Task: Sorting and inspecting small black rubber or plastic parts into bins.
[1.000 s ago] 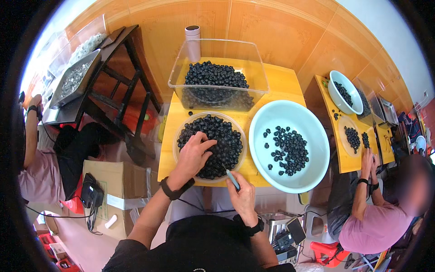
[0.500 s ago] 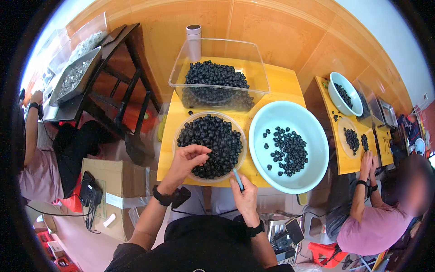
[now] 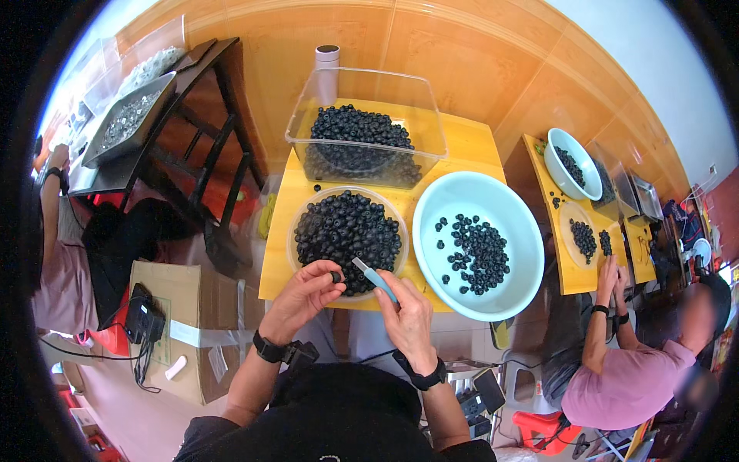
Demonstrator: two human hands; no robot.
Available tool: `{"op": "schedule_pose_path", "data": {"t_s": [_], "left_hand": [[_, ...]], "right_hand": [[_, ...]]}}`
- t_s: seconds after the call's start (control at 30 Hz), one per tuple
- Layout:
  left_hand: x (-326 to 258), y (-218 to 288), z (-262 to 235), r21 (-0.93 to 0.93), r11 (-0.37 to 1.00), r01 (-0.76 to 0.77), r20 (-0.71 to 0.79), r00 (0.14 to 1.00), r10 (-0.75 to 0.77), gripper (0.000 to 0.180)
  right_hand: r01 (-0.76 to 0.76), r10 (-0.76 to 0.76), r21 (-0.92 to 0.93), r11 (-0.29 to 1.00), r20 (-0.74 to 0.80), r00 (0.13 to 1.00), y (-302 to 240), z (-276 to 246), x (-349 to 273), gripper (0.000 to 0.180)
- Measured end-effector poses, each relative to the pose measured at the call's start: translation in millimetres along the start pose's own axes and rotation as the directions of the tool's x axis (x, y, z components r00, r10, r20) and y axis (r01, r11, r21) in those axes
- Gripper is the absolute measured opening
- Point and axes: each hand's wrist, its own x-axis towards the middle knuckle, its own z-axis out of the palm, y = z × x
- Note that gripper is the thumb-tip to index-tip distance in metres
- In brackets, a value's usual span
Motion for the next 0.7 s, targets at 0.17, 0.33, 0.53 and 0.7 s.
{"op": "schedule_pose_path", "data": {"t_s": [0.17,0.33,0.53,0.7], "left_hand": [[-5,-9,-10,-0.070,0.998,0.002,0.010,1.000,-0.001,0.020],[-4,-18,-10,-0.174,0.985,-0.005,0.010,1.000,0.007,0.019],[-3,-13,0,-0.130,0.991,-0.028,0.019,0.999,0.031,0.016],[-5,-13,1,-0.065,0.998,-0.027,0.036,0.999,0.030,0.016]], "right_hand": [[0.027,-0.026,-0.076,0.997,0.011,1.000,-4,0,0,0.023],[0.016,-0.016,0.039,0.999,-0.016,1.000,1,3,-3,0.021],[0.005,-0.017,0.104,0.995,0.112,0.994,-12,3,-8,0.021],[0.099,-0.110,0.082,0.992,0.141,0.984,-15,5,-10,0.021]]}}
